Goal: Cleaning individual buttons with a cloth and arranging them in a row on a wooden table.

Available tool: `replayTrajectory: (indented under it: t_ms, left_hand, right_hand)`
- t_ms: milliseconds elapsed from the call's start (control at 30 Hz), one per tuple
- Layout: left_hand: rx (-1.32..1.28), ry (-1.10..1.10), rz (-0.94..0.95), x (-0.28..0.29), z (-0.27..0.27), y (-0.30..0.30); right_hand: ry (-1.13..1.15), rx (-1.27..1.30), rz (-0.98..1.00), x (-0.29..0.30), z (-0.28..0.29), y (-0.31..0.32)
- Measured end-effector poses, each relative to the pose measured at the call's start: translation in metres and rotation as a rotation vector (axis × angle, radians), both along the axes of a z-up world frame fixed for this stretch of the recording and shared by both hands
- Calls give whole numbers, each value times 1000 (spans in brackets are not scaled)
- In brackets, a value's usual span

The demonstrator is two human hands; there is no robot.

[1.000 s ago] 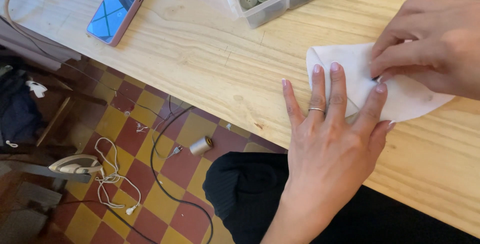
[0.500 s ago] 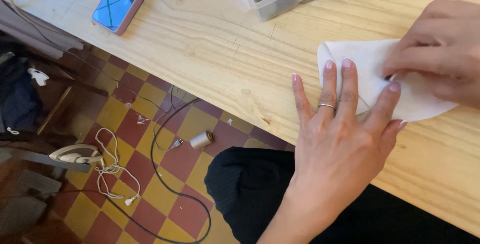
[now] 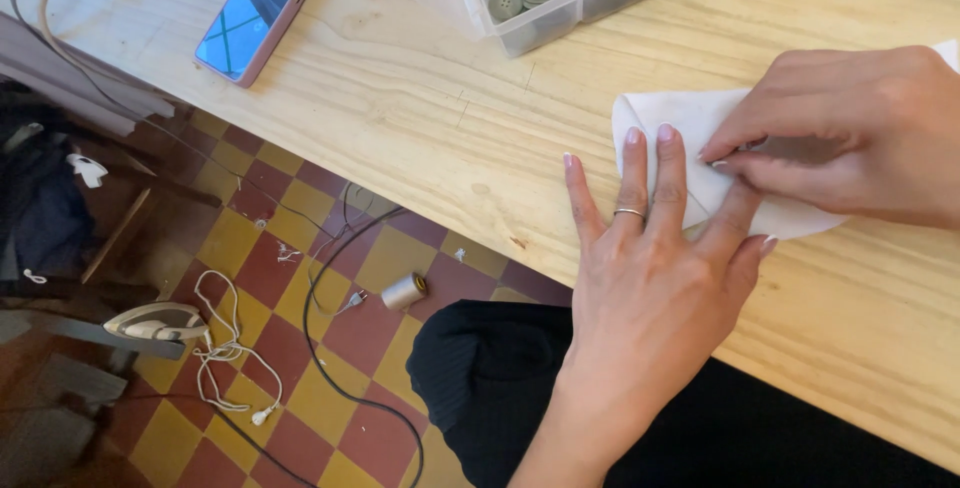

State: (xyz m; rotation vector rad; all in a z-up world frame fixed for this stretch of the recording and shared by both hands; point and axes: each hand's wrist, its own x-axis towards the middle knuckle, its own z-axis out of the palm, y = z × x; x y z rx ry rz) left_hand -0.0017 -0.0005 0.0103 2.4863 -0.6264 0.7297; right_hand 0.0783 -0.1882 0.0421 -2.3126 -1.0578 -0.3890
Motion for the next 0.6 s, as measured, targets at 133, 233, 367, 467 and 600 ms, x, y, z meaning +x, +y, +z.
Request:
replayTrajectory:
  t_ms: [133, 233, 367, 467, 600]
  left_hand:
    - [3, 10, -13, 1, -1, 0]
    - [-8, 16, -24, 1, 0, 0]
    - [-29, 11, -27, 1, -1, 0]
    - [-15, 12, -17, 1, 0, 1]
    - [-31, 10, -19, 2, -1, 0]
  right_hand:
    - [18, -29, -60, 7, -4, -10]
    - [103, -96, -130, 21, -6, -27]
    - [225, -240, -157, 38, -8, -41]
    - [171, -75, -33, 17, 6, -13]
    - [157, -10, -40, 16, -2, -1]
